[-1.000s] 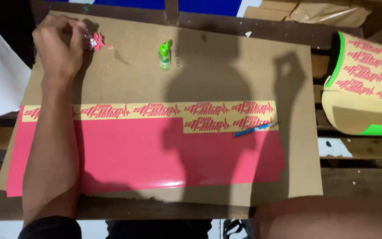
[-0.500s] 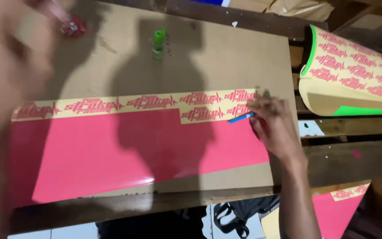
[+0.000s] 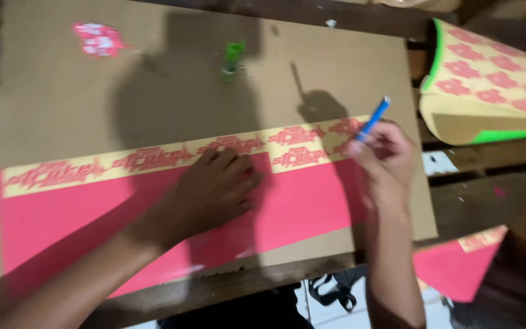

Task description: The person uses a craft knife to carefully cut out a logo design from a sheet of pink vinyl sticker material. They meticulously trace the outlines of the text and graphic elements, removing the excess vinyl to reveal the final sticker shape.

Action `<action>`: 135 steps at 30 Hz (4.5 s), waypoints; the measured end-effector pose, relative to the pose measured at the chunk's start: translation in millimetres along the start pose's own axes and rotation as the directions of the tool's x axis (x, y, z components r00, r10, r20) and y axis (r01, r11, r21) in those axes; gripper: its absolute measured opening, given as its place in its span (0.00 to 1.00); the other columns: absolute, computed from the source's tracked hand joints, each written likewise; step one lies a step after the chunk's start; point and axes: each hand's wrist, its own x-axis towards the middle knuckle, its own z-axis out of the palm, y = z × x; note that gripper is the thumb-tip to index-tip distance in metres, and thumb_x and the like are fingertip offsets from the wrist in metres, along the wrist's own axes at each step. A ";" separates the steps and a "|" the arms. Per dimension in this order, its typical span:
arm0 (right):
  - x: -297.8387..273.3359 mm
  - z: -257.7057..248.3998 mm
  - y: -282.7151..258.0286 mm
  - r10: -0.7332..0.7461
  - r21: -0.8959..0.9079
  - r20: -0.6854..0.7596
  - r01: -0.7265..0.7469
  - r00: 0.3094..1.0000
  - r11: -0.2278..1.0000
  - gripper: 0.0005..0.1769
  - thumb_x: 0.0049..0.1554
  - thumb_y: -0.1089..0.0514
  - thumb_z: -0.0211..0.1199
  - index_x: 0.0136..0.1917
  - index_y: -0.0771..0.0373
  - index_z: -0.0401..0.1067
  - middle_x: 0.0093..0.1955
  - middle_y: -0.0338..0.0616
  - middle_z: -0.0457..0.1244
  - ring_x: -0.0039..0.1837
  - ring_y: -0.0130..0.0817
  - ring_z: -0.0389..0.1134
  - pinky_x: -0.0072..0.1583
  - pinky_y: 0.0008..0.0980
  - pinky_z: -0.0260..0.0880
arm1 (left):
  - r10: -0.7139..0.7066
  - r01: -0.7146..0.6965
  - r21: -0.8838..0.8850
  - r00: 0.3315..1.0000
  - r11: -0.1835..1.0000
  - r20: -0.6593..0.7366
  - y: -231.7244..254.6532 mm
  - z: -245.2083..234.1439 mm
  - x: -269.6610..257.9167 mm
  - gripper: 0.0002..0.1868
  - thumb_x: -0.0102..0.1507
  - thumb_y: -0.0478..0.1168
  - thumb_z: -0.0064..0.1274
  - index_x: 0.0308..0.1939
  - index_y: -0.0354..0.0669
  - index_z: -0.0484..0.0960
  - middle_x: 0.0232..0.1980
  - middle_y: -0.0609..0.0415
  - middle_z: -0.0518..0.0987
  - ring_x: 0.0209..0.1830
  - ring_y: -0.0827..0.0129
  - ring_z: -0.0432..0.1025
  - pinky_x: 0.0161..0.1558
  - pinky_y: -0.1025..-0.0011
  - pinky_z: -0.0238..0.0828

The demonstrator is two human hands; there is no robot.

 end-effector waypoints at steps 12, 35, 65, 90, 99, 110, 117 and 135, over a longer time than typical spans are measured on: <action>10.8 53.3 39.7 0.297 0.278 0.124 -0.321 0.947 0.905 0.08 0.51 0.71 0.55 0.42 0.64 0.59 0.41 0.51 0.63 0.43 0.32 0.68 0.43 0.21 0.70 | -0.171 0.051 -0.426 0.954 0.903 -0.247 -43.6 -7.4 5.0 0.19 0.56 0.46 0.56 0.46 0.37 0.73 0.44 0.43 0.70 0.51 0.45 0.67 0.46 0.55 0.65; 12.5 48.4 49.1 0.232 0.188 0.179 -0.265 0.956 0.946 0.09 0.49 0.71 0.59 0.42 0.66 0.61 0.36 0.56 0.63 0.33 0.32 0.68 0.34 0.16 0.64 | -0.221 0.343 0.074 0.740 0.937 -0.635 -90.4 -19.7 76.1 0.10 0.64 0.39 0.51 0.47 0.41 0.74 0.40 0.48 0.74 0.33 0.61 0.76 0.33 0.68 0.76; 10.5 48.4 42.5 0.273 0.364 0.155 -0.312 0.950 0.878 0.07 0.52 0.70 0.58 0.43 0.66 0.62 0.37 0.51 0.63 0.38 0.31 0.68 0.43 0.19 0.70 | -0.415 0.337 -0.244 0.774 0.909 -0.478 -60.7 -15.7 63.4 0.34 0.58 0.44 0.61 0.60 0.41 0.58 0.49 0.45 0.68 0.53 0.48 0.68 0.52 0.52 0.65; 3.1 36.0 33.6 0.303 0.078 0.127 -0.314 0.945 0.946 0.09 0.55 0.69 0.57 0.42 0.58 0.60 0.37 0.44 0.60 0.36 0.30 0.66 0.41 0.21 0.69 | -0.706 0.738 0.224 0.674 0.636 -0.218 133.8 13.7 49.6 0.56 0.51 0.76 0.37 0.64 0.29 0.61 0.67 0.39 0.62 0.69 0.53 0.54 0.66 0.51 0.46; 7.5 33.6 19.4 0.256 0.016 0.327 -0.276 0.910 0.961 0.05 0.58 0.66 0.53 0.46 0.63 0.58 0.48 0.53 0.64 0.49 0.37 0.70 0.51 0.28 0.73 | -0.743 0.781 0.075 0.616 0.620 -0.262 140.8 2.1 56.8 0.60 0.48 0.75 0.46 0.60 0.19 0.62 0.63 0.24 0.62 0.68 0.39 0.52 0.65 0.42 0.44; 10.6 25.9 38.6 0.146 0.256 0.379 -0.255 0.914 0.933 0.05 0.59 0.63 0.52 0.47 0.62 0.57 0.52 0.53 0.61 0.52 0.38 0.66 0.57 0.32 0.70 | -0.792 0.824 0.068 0.560 0.562 -0.242 146.5 -6.0 57.2 0.50 0.58 0.70 0.27 0.60 0.22 0.62 0.64 0.28 0.61 0.68 0.43 0.53 0.65 0.43 0.41; 11.3 24.3 42.4 0.233 0.295 0.340 -0.338 0.911 0.893 0.06 0.59 0.67 0.51 0.47 0.59 0.57 0.55 0.51 0.61 0.55 0.35 0.66 0.58 0.29 0.69 | -0.790 0.779 -0.155 0.572 0.607 -0.221 132.3 0.3 54.3 0.48 0.50 0.58 0.50 0.61 0.22 0.61 0.64 0.31 0.64 0.69 0.48 0.55 0.64 0.39 0.37; 12.8 26.5 34.5 0.119 0.203 0.392 -0.212 0.912 0.956 0.03 0.59 0.65 0.50 0.46 0.61 0.59 0.53 0.48 0.61 0.52 0.33 0.65 0.54 0.27 0.66 | -0.853 0.886 0.074 0.461 0.458 -0.246 138.6 -16.0 42.9 0.48 0.62 0.67 0.07 0.61 0.28 0.64 0.66 0.31 0.60 0.69 0.46 0.54 0.64 0.42 0.47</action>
